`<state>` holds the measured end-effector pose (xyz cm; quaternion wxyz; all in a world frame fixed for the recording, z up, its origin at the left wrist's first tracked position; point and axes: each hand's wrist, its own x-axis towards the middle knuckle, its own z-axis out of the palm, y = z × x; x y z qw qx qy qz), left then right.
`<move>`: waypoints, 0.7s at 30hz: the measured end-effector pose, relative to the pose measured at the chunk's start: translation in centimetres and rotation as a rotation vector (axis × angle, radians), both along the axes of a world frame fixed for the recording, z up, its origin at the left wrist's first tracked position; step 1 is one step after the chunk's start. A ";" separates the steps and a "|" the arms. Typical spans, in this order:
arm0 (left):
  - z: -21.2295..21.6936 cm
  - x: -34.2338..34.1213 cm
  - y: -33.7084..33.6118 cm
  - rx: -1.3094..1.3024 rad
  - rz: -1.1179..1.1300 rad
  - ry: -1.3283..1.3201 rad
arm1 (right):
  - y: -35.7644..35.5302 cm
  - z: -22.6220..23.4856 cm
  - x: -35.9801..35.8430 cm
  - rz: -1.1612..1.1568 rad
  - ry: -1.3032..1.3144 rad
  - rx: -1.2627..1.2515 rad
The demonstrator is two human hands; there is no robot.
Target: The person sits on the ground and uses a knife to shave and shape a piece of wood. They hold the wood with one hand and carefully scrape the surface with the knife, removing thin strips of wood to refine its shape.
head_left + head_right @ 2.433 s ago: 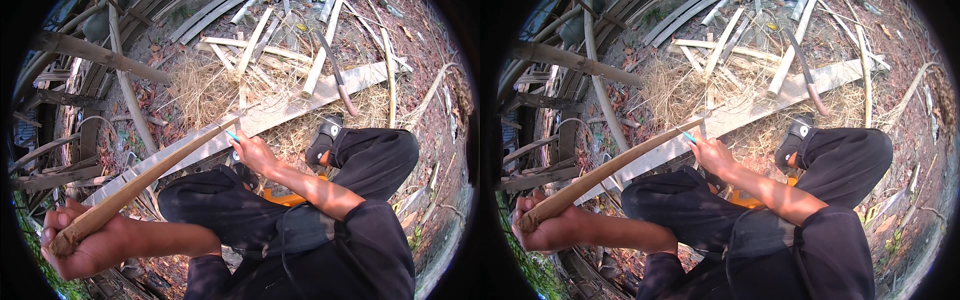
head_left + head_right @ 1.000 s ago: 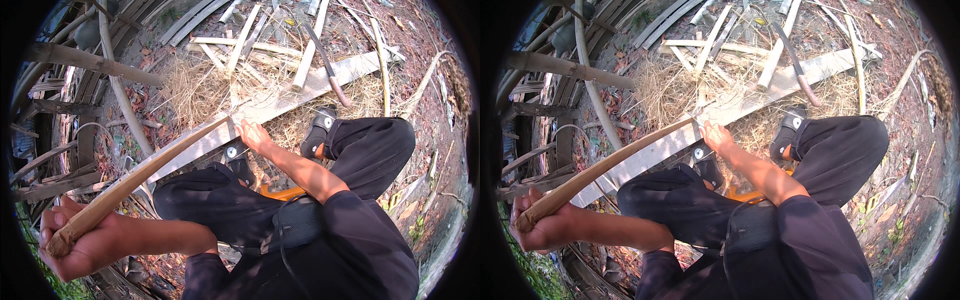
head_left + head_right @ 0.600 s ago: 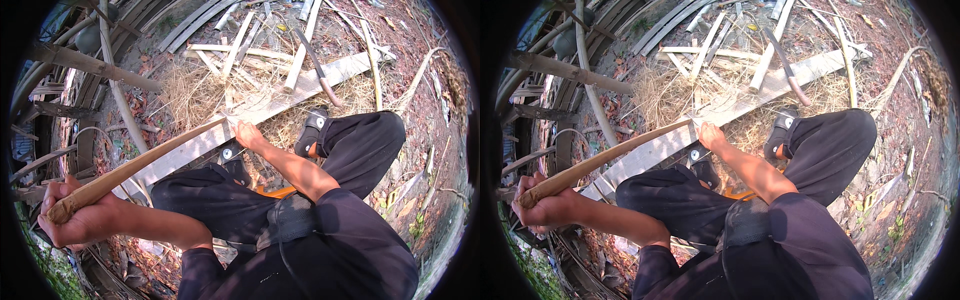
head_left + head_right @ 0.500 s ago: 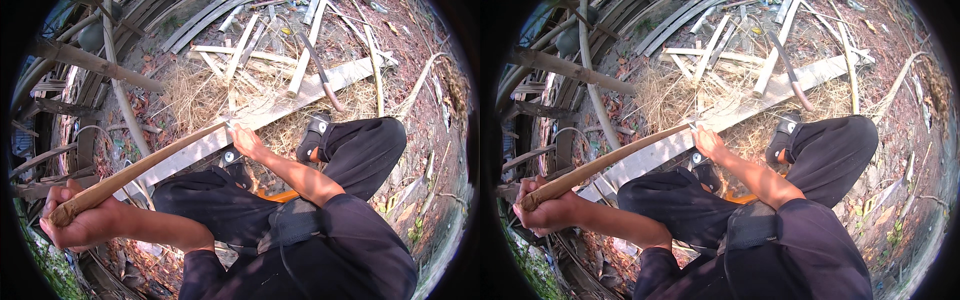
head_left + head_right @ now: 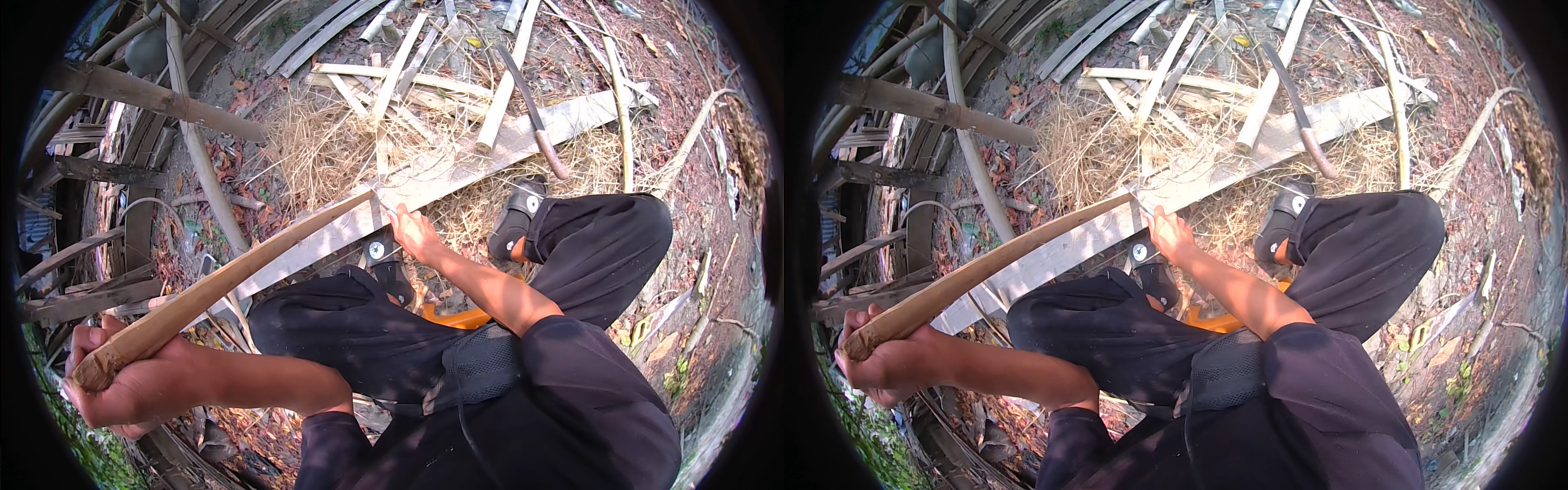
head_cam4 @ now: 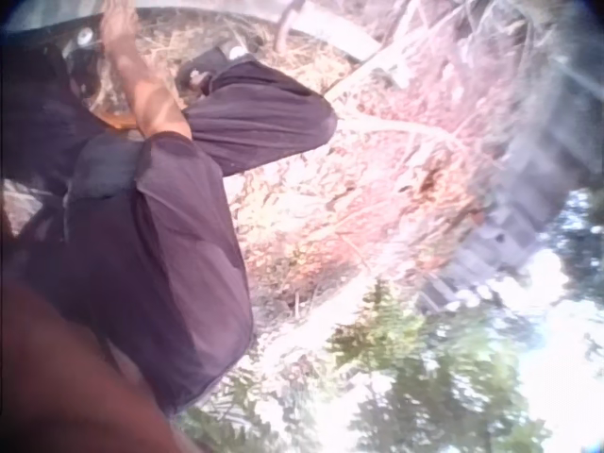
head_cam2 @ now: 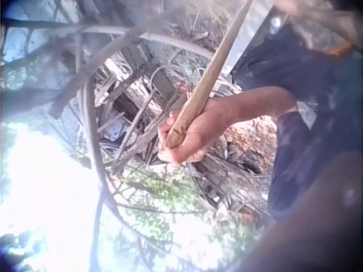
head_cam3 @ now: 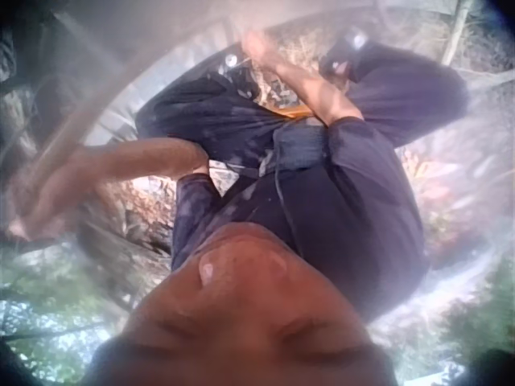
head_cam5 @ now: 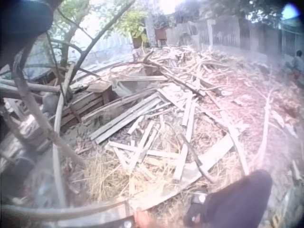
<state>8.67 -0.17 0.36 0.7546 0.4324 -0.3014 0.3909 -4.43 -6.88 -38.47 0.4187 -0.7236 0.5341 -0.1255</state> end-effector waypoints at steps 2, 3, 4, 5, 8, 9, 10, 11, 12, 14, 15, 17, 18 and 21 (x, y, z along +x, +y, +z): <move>-0.2 -1.2 -0.3 0.034 0.083 -0.035 | -0.4 0.2 -0.2 -0.051 -0.005 0.028; 0.0 -1.4 -0.5 0.029 0.091 -0.057 | -1.3 -0.5 0.0 0.028 -0.038 -0.151; 0.1 -1.4 -0.7 0.025 0.100 -0.079 | -0.7 -1.3 -0.1 -0.029 -0.070 -0.076; -0.1 -0.4 -0.2 0.030 0.149 -0.112 | 0.2 1.9 1.0 -0.045 -0.115 0.010; -0.3 -0.4 0.1 0.024 0.148 -0.098 | 0.6 2.1 0.2 -0.014 -0.086 0.103; 0.0 -0.5 -0.3 0.009 0.117 -0.097 | 0.0 0.1 0.0 -0.039 -0.059 0.083; 0.6 -1.0 -1.2 -0.021 0.085 -0.093 | -1.1 -3.1 -0.4 -0.031 -0.033 -0.040; 0.4 -1.1 -0.8 -0.012 0.098 -0.083 | -1.0 -2.9 -0.4 -0.024 -0.022 -0.040; 0.1 -1.1 -0.5 -0.003 0.109 -0.072 | -1.2 -2.6 0.0 -0.020 -0.010 -0.039; 0.0 -1.0 -0.5 0.003 0.064 -0.080 | -0.7 0.9 -0.8 -0.022 0.010 0.008; 0.0 -1.0 -0.5 -0.002 0.040 -0.087 | -0.1 -0.3 -0.3 0.014 0.016 -0.044; 0.2 -1.3 -0.5 0.012 0.087 -0.070 | 0.1 -1.6 0.1 -0.022 0.027 -0.026; 0.2 -1.3 -0.5 0.009 0.072 -0.065 | 0.1 -1.8 0.0 -0.027 0.026 -0.017; 0.1 -0.8 -0.2 0.022 0.041 -0.043 | 0.2 -1.2 -0.2 -0.042 0.014 0.001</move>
